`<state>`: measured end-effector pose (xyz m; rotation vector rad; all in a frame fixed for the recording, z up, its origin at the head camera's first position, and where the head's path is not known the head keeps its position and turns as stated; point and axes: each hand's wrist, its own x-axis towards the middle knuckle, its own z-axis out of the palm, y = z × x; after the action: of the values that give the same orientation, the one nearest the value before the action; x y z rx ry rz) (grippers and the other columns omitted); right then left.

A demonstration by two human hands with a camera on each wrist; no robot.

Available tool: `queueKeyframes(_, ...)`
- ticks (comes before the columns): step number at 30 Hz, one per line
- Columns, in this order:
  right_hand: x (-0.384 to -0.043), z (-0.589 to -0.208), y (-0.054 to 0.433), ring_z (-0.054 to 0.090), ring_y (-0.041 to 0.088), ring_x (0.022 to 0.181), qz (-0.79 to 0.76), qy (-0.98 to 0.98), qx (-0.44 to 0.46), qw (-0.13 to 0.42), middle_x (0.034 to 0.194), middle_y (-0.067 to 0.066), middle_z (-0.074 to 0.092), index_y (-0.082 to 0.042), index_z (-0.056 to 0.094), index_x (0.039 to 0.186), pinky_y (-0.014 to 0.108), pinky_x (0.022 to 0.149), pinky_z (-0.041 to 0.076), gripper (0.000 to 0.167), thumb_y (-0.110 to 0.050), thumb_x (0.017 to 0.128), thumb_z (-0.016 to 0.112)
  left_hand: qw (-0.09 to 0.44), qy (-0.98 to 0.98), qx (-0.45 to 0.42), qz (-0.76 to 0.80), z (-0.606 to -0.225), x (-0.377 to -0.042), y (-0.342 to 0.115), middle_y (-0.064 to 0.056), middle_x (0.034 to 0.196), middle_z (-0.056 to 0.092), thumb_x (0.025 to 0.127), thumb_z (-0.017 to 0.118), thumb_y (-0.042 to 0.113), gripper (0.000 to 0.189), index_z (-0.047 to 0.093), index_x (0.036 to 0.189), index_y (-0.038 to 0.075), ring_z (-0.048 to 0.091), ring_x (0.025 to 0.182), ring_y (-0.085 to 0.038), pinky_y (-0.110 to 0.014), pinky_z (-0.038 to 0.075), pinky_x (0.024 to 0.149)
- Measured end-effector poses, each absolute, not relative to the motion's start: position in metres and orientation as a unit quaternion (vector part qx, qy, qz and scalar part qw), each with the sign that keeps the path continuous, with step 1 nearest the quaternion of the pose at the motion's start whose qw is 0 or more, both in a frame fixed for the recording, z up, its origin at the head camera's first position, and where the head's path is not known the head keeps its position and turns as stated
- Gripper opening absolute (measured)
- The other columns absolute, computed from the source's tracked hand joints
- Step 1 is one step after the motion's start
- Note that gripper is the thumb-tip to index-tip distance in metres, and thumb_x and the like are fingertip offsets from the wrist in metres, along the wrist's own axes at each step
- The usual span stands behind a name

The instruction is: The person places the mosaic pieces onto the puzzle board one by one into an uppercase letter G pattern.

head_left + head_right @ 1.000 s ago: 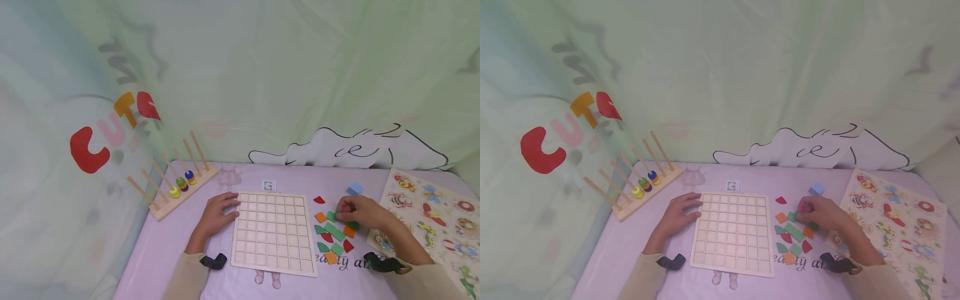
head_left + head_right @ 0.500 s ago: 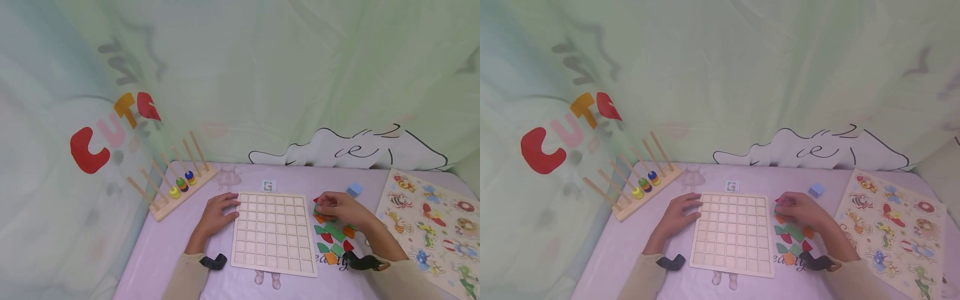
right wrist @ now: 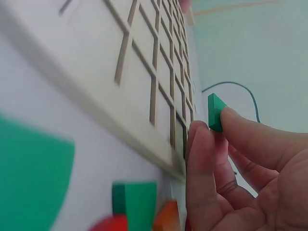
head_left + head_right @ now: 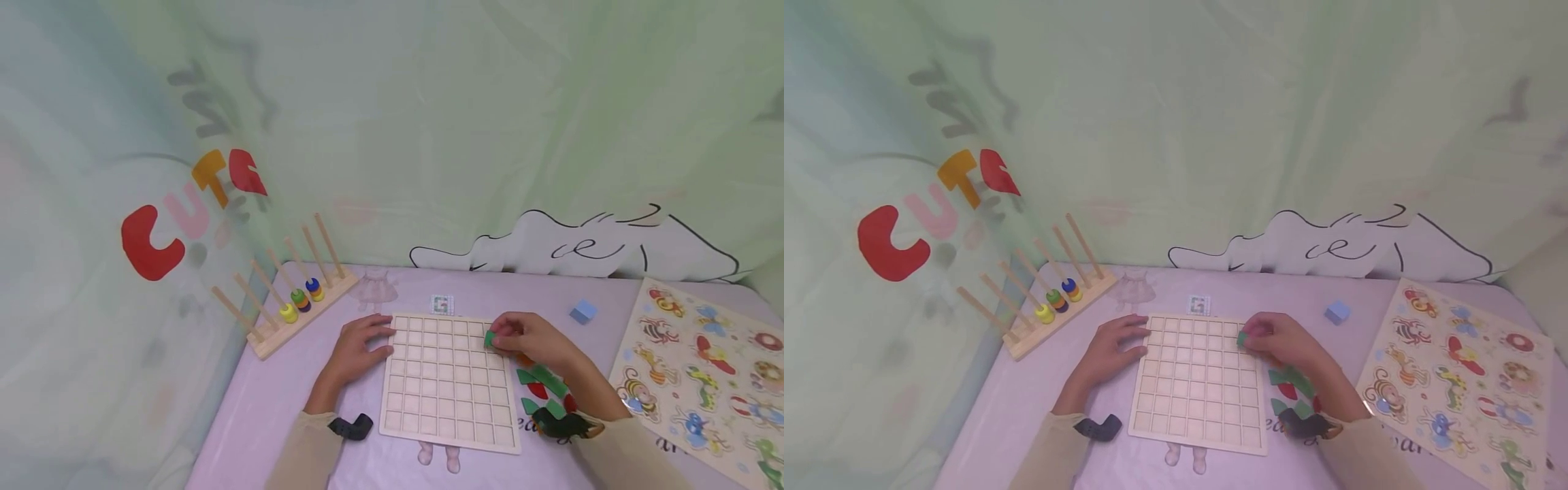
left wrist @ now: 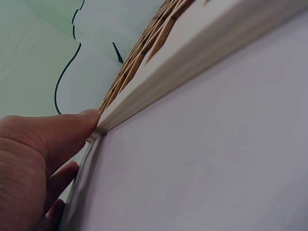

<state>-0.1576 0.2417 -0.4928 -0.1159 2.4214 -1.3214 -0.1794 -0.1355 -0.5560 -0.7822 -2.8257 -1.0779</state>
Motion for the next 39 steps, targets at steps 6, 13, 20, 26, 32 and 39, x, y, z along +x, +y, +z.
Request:
queueKeyframes(6, -0.159, -0.494, 0.229, 0.058, 0.022, 0.085, -0.484, 0.853, -0.030, 0.193, 0.092, 0.009, 0.063, -0.003, 0.066, 0.111, 0.026, 0.068, 0.055, 0.026, -0.021, 0.093, 0.074, 0.004, -0.906, -0.250, -0.342, -0.557, -0.180, -0.133, 0.003, 0.146, 0.061, 0.091, 0.076, 0.032, 0.033, 0.075, 0.122, 0.020, 0.050, 0.143, -0.021, -0.051, 0.033, 0.118)
queueKeyframes(13, -0.161, -0.494, 0.217, 0.062, 0.019, 0.075, -0.499, 0.845, -0.022, 0.192, 0.087, 0.007, 0.066, -0.001, 0.067, 0.109, 0.028, 0.063, 0.054, 0.027, -0.020, 0.092, 0.076, 0.008, -0.905, -0.253, -0.342, -0.556, -0.179, -0.132, 0.003, 0.145, 0.061, 0.091, 0.076, 0.031, 0.032, 0.075, 0.122, 0.020, 0.051, 0.142, -0.022, -0.052, 0.034, 0.117)
queueKeyframes(20, -0.166, -0.503, 0.205, 0.065, 0.017, 0.068, -0.539, 0.816, 0.018, 0.209, 0.080, 0.006, 0.069, 0.000, 0.068, 0.110, 0.025, 0.058, 0.052, 0.028, -0.019, 0.092, 0.076, 0.001, -0.906, -0.252, -0.340, -0.555, -0.179, -0.134, 0.002, 0.147, 0.060, 0.092, 0.076, 0.032, 0.034, 0.074, 0.123, 0.019, 0.049, 0.143, -0.022, -0.052, 0.033, 0.118)
queueKeyframes(26, -0.169, -0.506, 0.200, 0.063, 0.014, 0.063, -0.537, 0.814, 0.042, 0.216, 0.075, 0.002, 0.068, -0.001, 0.070, 0.108, 0.024, 0.054, 0.048, 0.026, -0.017, 0.089, 0.078, 0.012, -0.908, -0.253, -0.333, -0.556, -0.178, -0.135, 0.003, 0.146, 0.061, 0.091, 0.076, 0.032, 0.033, 0.075, 0.122, 0.020, 0.050, 0.142, -0.023, -0.052, 0.034, 0.118)
queueKeyframes(32, -0.174, -0.506, 0.198, 0.058, 0.011, 0.058, -0.547, 0.804, 0.063, 0.224, 0.069, 0.001, 0.068, -0.002, 0.072, 0.106, 0.022, 0.051, 0.043, 0.026, -0.017, 0.087, 0.080, 0.018, -0.907, -0.252, -0.336, -0.553, -0.177, -0.135, 0.001, 0.145, 0.062, 0.090, 0.077, 0.030, 0.033, 0.075, 0.121, 0.019, 0.051, 0.141, -0.025, -0.054, 0.035, 0.117)
queueKeyframes(39, -0.177, -0.508, 0.197, 0.054, 0.008, 0.054, -0.561, 0.793, 0.081, 0.224, 0.061, -0.001, 0.065, -0.002, 0.075, 0.105, 0.020, 0.051, 0.042, 0.027, -0.017, 0.084, 0.082, 0.006, -0.907, -0.245, -0.342, -0.552, -0.176, -0.134, 0.001, 0.146, 0.061, 0.091, 0.076, 0.030, 0.034, 0.074, 0.123, 0.018, 0.050, 0.142, -0.025, -0.054, 0.033, 0.118)
